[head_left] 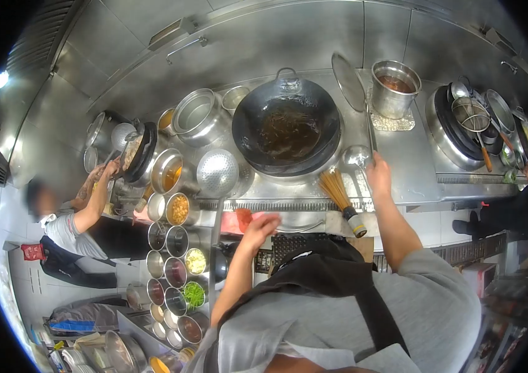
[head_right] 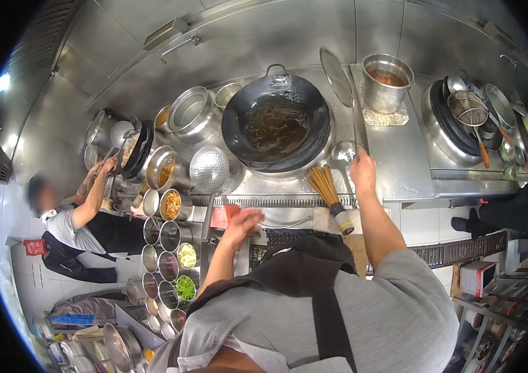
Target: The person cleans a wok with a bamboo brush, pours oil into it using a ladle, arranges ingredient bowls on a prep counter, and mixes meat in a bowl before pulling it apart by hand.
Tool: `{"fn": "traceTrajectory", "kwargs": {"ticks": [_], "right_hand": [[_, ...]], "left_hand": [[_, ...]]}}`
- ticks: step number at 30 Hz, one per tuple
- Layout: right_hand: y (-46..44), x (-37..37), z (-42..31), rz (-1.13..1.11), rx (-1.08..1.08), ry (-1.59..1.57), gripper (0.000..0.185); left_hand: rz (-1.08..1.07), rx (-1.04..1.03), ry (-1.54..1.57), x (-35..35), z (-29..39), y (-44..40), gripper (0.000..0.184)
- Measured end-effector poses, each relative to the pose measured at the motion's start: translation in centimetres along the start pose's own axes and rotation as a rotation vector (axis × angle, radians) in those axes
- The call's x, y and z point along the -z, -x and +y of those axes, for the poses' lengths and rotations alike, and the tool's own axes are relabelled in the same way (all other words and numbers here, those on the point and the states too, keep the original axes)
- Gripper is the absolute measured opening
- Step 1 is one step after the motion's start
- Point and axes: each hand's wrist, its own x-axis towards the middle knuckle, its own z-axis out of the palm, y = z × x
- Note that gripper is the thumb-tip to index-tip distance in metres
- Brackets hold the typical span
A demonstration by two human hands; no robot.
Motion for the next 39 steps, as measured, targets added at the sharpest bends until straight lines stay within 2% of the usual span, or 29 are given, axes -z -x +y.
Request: {"fn": "traceTrajectory", "kwargs": {"ticks": [2,4,6,8,9,10,11,12,13,14,15,16,17,19,20,21,22,24,28,30,31,32,34,37,38,39], "right_hand": [[2.5,2.0,-4.6,-0.168,-0.273,-0.481,0.038],[5.5,3.3,-9.2,-0.298,-0.429,-0.924,0.04],[8.9,1.1,-11.2,-0.365,-0.362,-1.011,0.04],[11.8,2.3,-14.5,-0.37,-0.352,-1.138,0.036],[12.2,2.8,-13.8,-0.347,-0.366,-1.129,0.036],[12.4,3.3,-12.9,-0.508,-0.275,-0.985,0.034],[12.7,3.7,-11.8,-0.666,-0.186,-0.839,0.034],[13.1,3.8,-8.8,-0.563,-0.042,-0.675,0.039],[13.3,5.4,-6.8,-0.436,-0.172,-0.624,0.04],[13.1,7.2,-4.9,-0.384,-0.315,-0.42,0.039],[15.1,3.7,2.9,-0.192,-0.137,-0.169,0.037],[16.5,4.0,6.4,-0.141,-0.134,0.077,0.035],[18.1,4.0,9.4,-0.286,-0.252,0.252,0.034],[20.0,3.5,12.2,-0.472,-0.469,0.302,0.049],[20.7,3.6,13.1,-0.524,-0.509,0.211,0.054],[21.0,3.3,13.2,-0.462,-0.491,0.162,0.045],[20.8,2.8,13.3,-0.448,-0.514,0.189,0.048],[19.7,5.1,9.8,-0.32,-0.431,0.041,0.035],[19.0,6.2,9.5,-0.26,-0.422,-0.08,0.027],[18.6,7.0,9.4,-0.242,-0.735,-0.549,0.022],[18.2,7.0,9.1,-0.16,-0.767,-0.727,0.02],[16.9,8.4,7.0,-0.147,-0.81,-0.773,0.026],[14.0,7.9,8.5,-0.115,-0.693,-0.796,0.031],[4.9,12.3,6.4,-0.094,-0.428,-0.306,0.035],[1.6,12.1,8.8,0.011,-0.171,-0.009,0.03],[-2.2,13.0,8.7,0.017,-0.12,0.237,0.02]], "left_hand": [[-0.096,-0.065,0.01,-2.0,2.6,-2.7,0.045],[-0.178,-0.072,0.14,-5.4,5.4,-4.3,0.044],[-0.244,-0.082,0.214,-8.0,7.0,-5.0,0.04],[-0.34,-0.104,0.505,-9.9,7.4,-5.5,0.034],[-0.219,-0.131,0.598,-10.5,6.8,-5.8,0.025],[-0.242,-0.12,0.593,-10.6,6.3,-5.6,0.025],[-0.129,-0.097,0.566,-9.8,5.9,-5.0,0.024],[-0.012,-0.071,0.538,-8.8,5.4,-4.4,0.024],[0.024,-0.053,0.503,-7.6,4.6,-4.2,0.024],[0.063,-0.042,0.477,-6.4,4.0,-4.2,0.024],[0.097,-0.023,0.491,-5.5,3.9,-4.0,0.024],[0.106,-0.011,0.493,-4.6,3.5,-4.1,0.023],[0.104,-0.007,0.507,-3.9,3.4,-4.1,0.023],[0.094,-0.012,0.537,-3.3,3.4,-3.9,0.022],[0.084,-0.021,0.551,-3.1,3.5,-3.8,0.022],[0.079,-0.033,0.55,-3.0,3.4,-3.7,0.021],[0.074,-0.044,0.566,-2.9,3.3,-3.7,0.021],[0.066,-0.018,0.566,-2.7,3.2,-3.0,0.021],[0.046,-0.017,0.576,-2.6,2.8,-2.5,0.021],[0.024,-0.046,0.594,-2.9,1.8,-2.6,0.018],[0.073,-0.029,0.597,-3.2,1.8,-2.3,0.018],[0.129,-0.004,0.6,-3.5,1.9,-2.2,0.018],[0.105,-0.03,0.6,-3.9,1.9,-2.1,0.018],[0.128,-0.044,0.585,-4.3,1.5,-1.7,0.018],[0.133,-0.042,0.57,-4.5,1.6,-2.1,0.018],[0.13,-0.043,0.554,-4.7,1.6,-2.5,0.018]]}}
